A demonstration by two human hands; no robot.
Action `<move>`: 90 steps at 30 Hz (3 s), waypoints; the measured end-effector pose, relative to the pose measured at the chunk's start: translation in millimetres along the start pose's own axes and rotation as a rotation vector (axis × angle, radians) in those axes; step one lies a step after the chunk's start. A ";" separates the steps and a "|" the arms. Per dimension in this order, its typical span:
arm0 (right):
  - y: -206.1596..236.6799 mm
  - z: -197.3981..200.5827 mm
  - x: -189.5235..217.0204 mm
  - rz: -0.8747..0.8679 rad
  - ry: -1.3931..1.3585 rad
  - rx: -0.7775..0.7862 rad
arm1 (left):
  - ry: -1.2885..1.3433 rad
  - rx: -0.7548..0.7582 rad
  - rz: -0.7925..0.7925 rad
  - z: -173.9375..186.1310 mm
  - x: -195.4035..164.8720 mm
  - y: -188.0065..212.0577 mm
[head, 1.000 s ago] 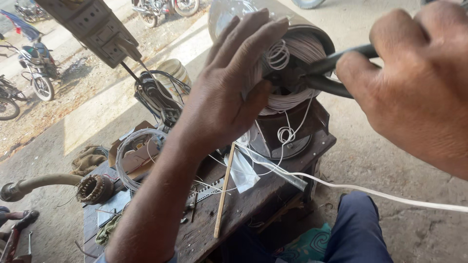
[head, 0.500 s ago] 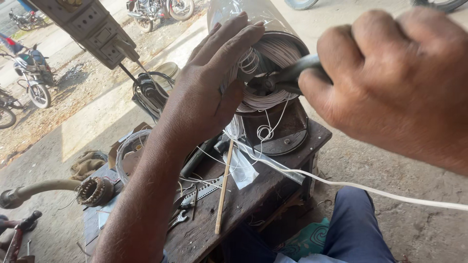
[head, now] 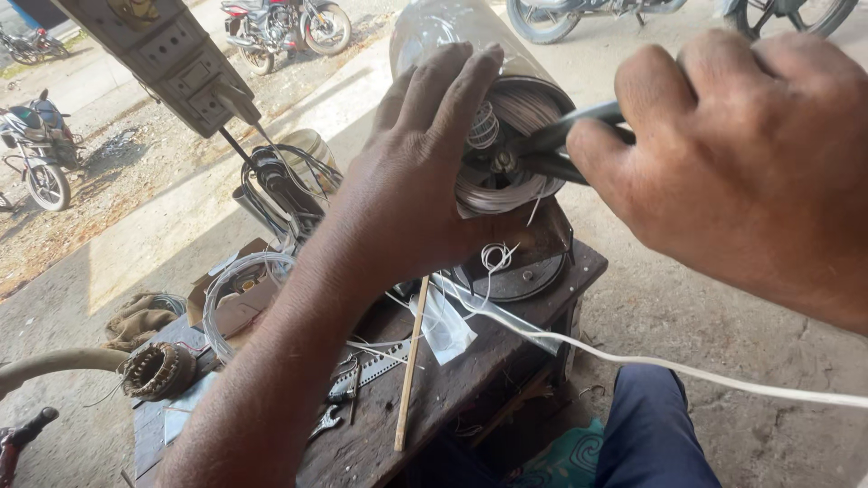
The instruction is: The person winds a thin white wire around a cylindrical metal core mounted on a workbench. They use a wooden stick to guide and pack the wire, then use pliers to cut the wire and adjust the coil.
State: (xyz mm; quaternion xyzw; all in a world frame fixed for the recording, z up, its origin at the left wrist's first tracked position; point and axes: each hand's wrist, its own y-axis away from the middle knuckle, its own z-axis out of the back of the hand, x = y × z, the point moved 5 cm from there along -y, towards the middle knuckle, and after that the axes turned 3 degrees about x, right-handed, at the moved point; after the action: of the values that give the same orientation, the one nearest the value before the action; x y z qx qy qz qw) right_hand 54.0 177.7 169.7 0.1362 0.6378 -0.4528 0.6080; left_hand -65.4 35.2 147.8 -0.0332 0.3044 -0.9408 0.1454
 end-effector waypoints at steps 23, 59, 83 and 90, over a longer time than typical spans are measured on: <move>-13.1 8.2 -0.1 -0.134 -0.006 -0.008 | 0.071 0.002 0.022 7.4 11.2 4.6; -0.2 5.1 -7.8 -0.057 0.048 0.013 | 0.002 -0.049 0.004 3.0 10.1 -2.3; -2.9 5.0 5.6 0.155 0.136 -0.017 | -0.059 -0.087 0.031 -8.3 4.1 1.3; -10.8 16.8 7.6 0.176 0.117 -0.004 | -0.024 -0.003 0.164 -18.3 10.2 -3.4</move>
State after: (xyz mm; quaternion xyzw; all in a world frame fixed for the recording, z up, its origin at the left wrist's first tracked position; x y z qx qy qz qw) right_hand 55.4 156.5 169.8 0.2169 0.6587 -0.3875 0.6074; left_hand -78.8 45.1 134.6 -0.0198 0.3055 -0.9249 0.2254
